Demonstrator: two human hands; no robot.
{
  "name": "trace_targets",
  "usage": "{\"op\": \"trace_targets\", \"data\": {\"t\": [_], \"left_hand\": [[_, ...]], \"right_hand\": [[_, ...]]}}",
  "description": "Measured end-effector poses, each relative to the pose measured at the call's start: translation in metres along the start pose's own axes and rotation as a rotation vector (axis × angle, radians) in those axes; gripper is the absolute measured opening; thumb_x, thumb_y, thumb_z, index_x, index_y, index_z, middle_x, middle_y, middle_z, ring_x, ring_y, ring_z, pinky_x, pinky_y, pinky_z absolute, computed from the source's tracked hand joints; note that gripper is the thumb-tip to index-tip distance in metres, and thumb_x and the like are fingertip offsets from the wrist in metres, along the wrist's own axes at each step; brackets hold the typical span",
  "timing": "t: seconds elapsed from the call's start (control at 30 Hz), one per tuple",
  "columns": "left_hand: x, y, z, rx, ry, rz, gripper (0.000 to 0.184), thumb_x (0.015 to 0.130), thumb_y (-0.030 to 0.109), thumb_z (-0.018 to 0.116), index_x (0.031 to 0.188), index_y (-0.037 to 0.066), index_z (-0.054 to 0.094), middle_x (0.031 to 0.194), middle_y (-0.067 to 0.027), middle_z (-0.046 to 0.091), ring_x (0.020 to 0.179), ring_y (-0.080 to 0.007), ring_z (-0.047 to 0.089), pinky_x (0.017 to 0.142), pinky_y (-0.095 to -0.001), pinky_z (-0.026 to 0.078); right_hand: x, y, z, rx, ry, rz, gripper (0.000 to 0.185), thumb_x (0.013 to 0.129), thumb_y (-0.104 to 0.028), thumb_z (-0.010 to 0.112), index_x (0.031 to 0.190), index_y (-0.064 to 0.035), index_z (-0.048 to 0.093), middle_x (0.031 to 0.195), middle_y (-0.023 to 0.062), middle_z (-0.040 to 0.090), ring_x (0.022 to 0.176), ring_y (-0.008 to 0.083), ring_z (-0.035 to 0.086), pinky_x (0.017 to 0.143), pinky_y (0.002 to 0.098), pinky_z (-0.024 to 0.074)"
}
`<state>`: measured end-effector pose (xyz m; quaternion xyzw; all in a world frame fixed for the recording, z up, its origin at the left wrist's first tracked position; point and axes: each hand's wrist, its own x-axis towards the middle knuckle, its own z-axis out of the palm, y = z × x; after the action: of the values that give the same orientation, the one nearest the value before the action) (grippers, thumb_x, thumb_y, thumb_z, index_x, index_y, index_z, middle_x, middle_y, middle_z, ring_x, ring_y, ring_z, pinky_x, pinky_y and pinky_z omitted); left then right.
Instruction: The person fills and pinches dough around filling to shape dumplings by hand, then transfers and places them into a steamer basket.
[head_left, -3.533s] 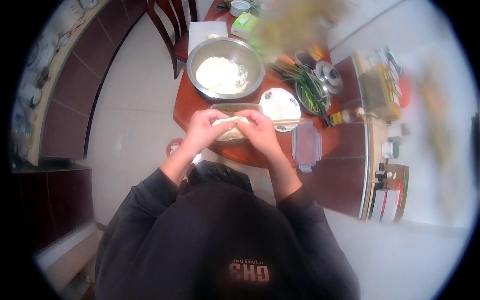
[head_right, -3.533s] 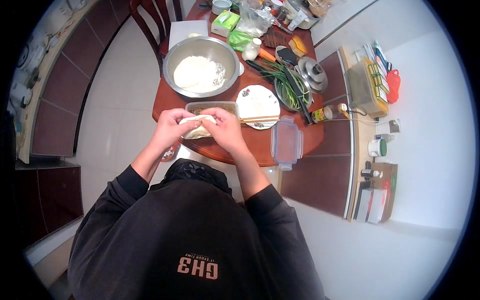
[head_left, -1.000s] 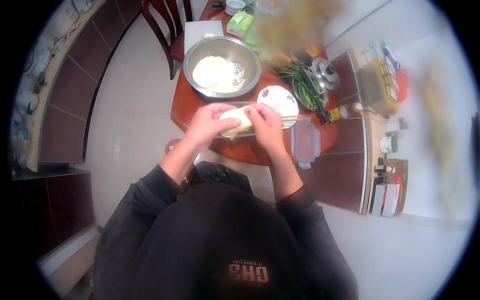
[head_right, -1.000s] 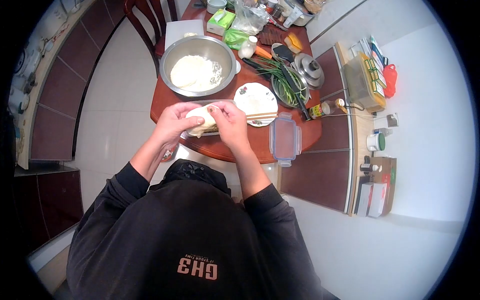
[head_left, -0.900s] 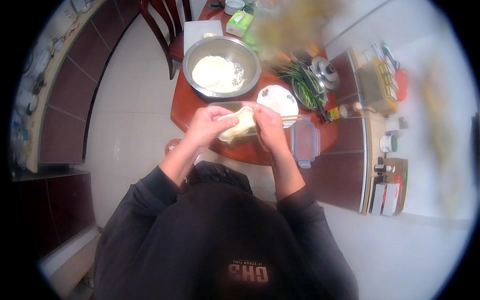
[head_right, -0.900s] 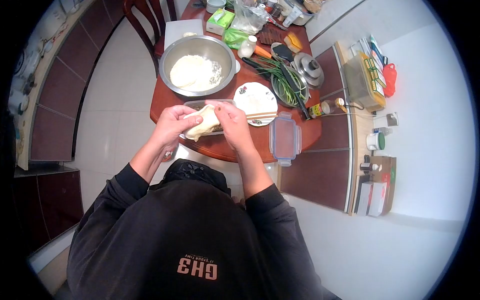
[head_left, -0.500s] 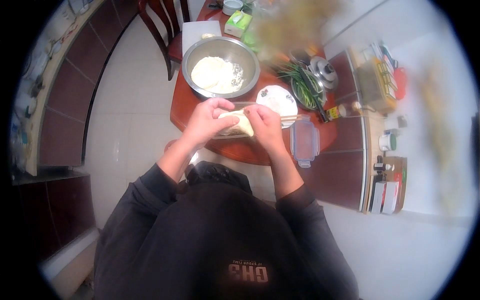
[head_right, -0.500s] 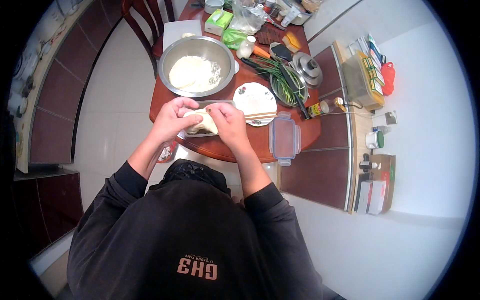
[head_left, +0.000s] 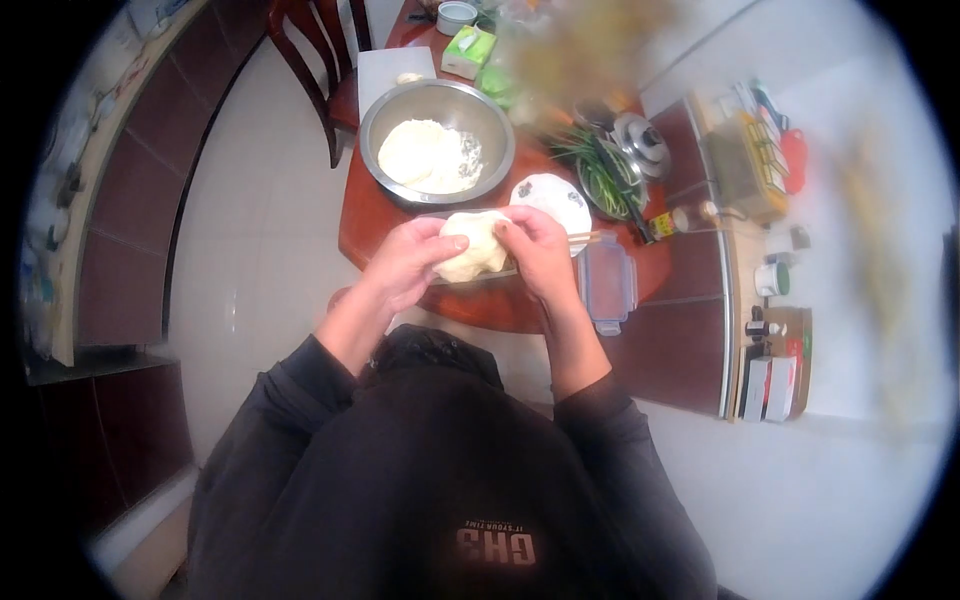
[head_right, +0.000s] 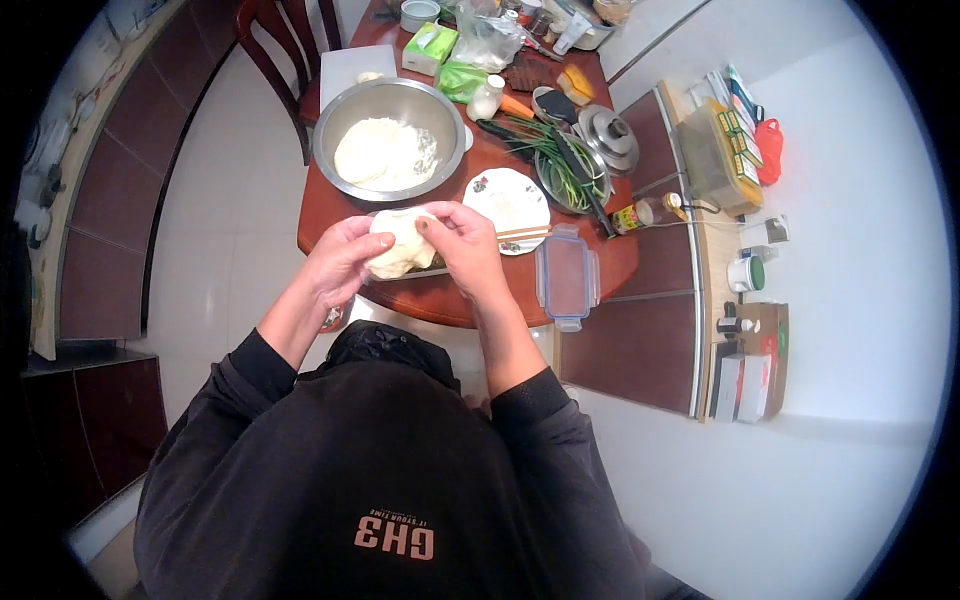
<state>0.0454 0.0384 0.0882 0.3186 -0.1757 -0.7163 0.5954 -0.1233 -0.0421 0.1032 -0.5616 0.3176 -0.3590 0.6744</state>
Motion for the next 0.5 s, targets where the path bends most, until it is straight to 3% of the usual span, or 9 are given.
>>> {"op": "trace_targets", "data": {"t": [0.1,0.23,0.33,0.37,0.47,0.5], "left_hand": [[0.002,0.000,-0.005,0.195,0.044,0.076,0.029,0.081,0.004,0.069,0.107,-0.003,0.059,0.097,-0.0098,0.066,0.087,-0.0152,0.065,0.077,-0.0274,0.053],[0.004,0.009,-0.008,0.448,-0.035,0.146,0.023,0.080,0.004,0.070,0.101,-0.004,0.062,0.088,-0.0080,0.067,0.078,-0.0120,0.065,0.069,-0.0239,0.053],[0.003,0.021,-0.003,0.620,-0.015,0.184,0.024,0.080,0.005,0.070,0.101,-0.004,0.063,0.088,-0.0080,0.068,0.077,-0.0111,0.064,0.068,-0.0233,0.052],[0.003,0.022,-0.004,0.570,-0.013,0.170,0.024,0.081,0.006,0.070,0.101,-0.004,0.063,0.088,-0.0080,0.068,0.077,-0.0108,0.064,0.068,-0.0231,0.051],[0.004,0.024,-0.007,0.478,-0.005,0.137,0.024,0.081,0.008,0.070,0.100,-0.004,0.064,0.088,-0.0075,0.067,0.077,-0.0100,0.063,0.068,-0.0228,0.050],[0.004,0.023,-0.009,0.486,0.000,0.136,0.023,0.081,0.009,0.070,0.100,-0.004,0.064,0.088,-0.0069,0.067,0.077,-0.0097,0.062,0.068,-0.0230,0.050]], "right_hand": [[-0.003,-0.014,-0.001,0.092,-0.073,0.011,0.027,0.086,-0.006,0.064,0.111,0.0034,0.061,0.093,0.0051,0.064,0.079,0.0075,0.059,0.069,0.0209,0.0480],[0.003,-0.016,0.008,-0.195,-0.183,0.003,0.024,0.087,-0.007,0.063,0.108,0.0040,0.063,0.090,0.0044,0.064,0.079,0.0071,0.058,0.067,0.0216,0.0475],[0.006,-0.008,0.011,-0.342,-0.062,-0.110,0.018,0.088,-0.009,0.062,0.101,0.0033,0.064,0.085,0.0043,0.064,0.078,0.0078,0.058,0.066,0.0229,0.0477],[0.004,-0.008,0.012,-0.502,0.010,-0.174,0.016,0.087,-0.011,0.062,0.094,0.0027,0.065,0.080,0.0045,0.065,0.074,0.0081,0.058,0.064,0.0241,0.0474],[0.000,-0.003,0.018,-0.649,0.126,-0.210,0.017,0.087,-0.012,0.062,0.094,0.0028,0.066,0.076,0.0052,0.064,0.070,0.0086,0.057,0.063,0.0254,0.0467],[0.001,0.000,0.018,-0.571,0.115,-0.210,0.017,0.087,-0.012,0.062,0.095,0.0028,0.066,0.076,0.0049,0.064,0.070,0.0087,0.057,0.063,0.0255,0.0468]]}}
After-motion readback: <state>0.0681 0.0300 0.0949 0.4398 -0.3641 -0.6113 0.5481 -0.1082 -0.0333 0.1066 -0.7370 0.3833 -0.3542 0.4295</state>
